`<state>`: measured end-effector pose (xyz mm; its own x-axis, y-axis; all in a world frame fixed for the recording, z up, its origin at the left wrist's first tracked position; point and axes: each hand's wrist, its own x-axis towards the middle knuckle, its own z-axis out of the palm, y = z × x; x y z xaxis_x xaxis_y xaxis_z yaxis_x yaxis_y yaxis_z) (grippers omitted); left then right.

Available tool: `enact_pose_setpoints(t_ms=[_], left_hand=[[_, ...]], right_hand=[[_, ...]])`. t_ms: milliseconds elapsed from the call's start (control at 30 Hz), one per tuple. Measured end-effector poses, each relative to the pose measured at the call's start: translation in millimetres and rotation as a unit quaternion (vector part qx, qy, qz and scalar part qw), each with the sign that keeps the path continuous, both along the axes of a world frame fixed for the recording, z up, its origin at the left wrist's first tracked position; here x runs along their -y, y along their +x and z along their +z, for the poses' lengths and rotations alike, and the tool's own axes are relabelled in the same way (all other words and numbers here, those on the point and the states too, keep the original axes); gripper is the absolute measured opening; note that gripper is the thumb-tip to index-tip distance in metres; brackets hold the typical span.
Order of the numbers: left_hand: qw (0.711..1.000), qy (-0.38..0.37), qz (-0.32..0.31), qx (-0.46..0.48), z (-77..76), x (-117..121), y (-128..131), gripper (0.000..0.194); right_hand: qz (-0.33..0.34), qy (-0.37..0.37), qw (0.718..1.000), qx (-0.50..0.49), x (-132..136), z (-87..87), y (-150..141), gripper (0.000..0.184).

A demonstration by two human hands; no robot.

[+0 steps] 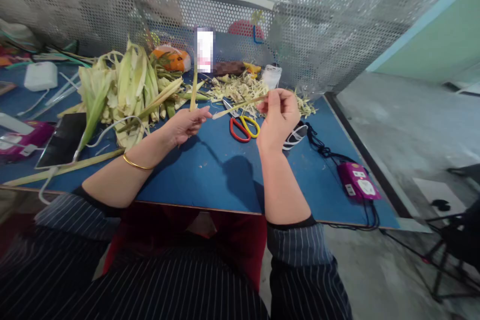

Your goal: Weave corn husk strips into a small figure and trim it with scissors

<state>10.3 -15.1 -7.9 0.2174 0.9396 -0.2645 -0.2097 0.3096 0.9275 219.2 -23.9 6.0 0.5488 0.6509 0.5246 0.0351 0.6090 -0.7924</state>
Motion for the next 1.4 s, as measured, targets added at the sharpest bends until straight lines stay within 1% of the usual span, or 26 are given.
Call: enact_pose_setpoints(t_ms=[33,67,100,167,200,267,300,333,367,433,533,667,733,833,900,1033,1100,1233,1400], left_hand=[[1.0,-0.014,-0.001,0.011,2.1,-1.7,-2.1,0.026],[0.999,-0.037,-0.007,0.031,4.1,-3.8,-4.5,0.027],[0.996,-0.065,-0.024,0.06,5.6,-6.2,-7.0,0.028],[0.985,-0.108,-0.071,0.117,6.7,-10.2,-11.0,0.027],[0.98,-0.114,-0.09,0.137,6.1,-11.2,-12.1,0.025],[0.976,-0.105,-0.114,0.151,3.4,-10.9,-11.6,0.02],[0.978,-0.096,-0.119,0.144,1.7,-9.4,-10.1,0.018],[0.98,-0.086,-0.124,0.132,-0.1,-7.3,-7.9,0.017],[0.981,-0.08,-0.131,0.118,-1.7,-4.6,-5.2,0.018],[0.979,-0.075,-0.162,0.097,-4.3,1.3,0.9,0.023],[0.968,-0.08,-0.22,0.095,-7.2,8.9,9.0,0.031],[0.956,-0.083,-0.263,0.103,-12.8,12.1,14.0,0.033],[0.948,-0.083,-0.286,0.116,-16.1,11.5,14.6,0.034],[0.936,-0.082,-0.316,0.128,-20.6,10.4,14.9,0.033],[0.934,-0.078,-0.324,0.128,-22.5,10.6,15.3,0.033],[0.932,-0.075,-0.331,0.126,-22.7,14.1,16.9,0.03],[0.935,-0.075,-0.324,0.122,-21.0,17.2,18.1,0.029],[0.944,-0.076,-0.303,0.105,-15.7,23.6,21.5,0.023],[0.945,-0.083,-0.303,0.091,-10.2,28.2,24.3,0.024]], right_hand=[[-0.007,0.003,1.0,0.017,0.2,2.3,3.2,0.014],[0.002,0.0,0.999,0.035,0.8,4.6,6.3,0.016],[0.026,-0.01,0.998,0.051,2.0,6.8,9.3,0.018],[0.116,-0.052,0.99,0.068,5.7,10.5,14.3,0.023],[0.174,-0.082,0.979,0.071,8.0,11.7,15.9,0.026],[0.286,-0.144,0.945,0.075,12.6,12.8,16.5,0.03],[0.325,-0.167,0.927,0.079,14.5,12.4,15.4,0.031],[0.35,-0.183,0.915,0.084,16.0,11.6,13.4,0.03],[0.358,-0.19,0.91,0.091,16.9,10.4,10.7,0.03],[0.339,-0.186,0.916,0.102,17.2,7.4,4.1,0.028],[0.305,-0.181,0.929,0.107,15.2,2.8,-4.6,0.026],[0.288,-0.204,0.933,0.071,12.0,-2.9,-9.9,0.025],[0.268,-0.214,0.937,0.059,10.7,-5.9,-11.3,0.023],[0.23,-0.207,0.949,0.049,8.6,-10.3,-13.1,0.023],[0.213,-0.2,0.955,0.046,7.3,-12.4,-14.1,0.024],[0.186,-0.211,0.959,0.046,5.2,-14.5,-14.8,0.026],[0.177,-0.214,0.96,0.044,4.3,-15.6,-14.8,0.027],[0.184,-0.213,0.958,0.046,2.9,-18.5,-15.2,0.028],[0.17,-0.201,0.963,0.053,2.4,-19.7,-16.6,0.026]])
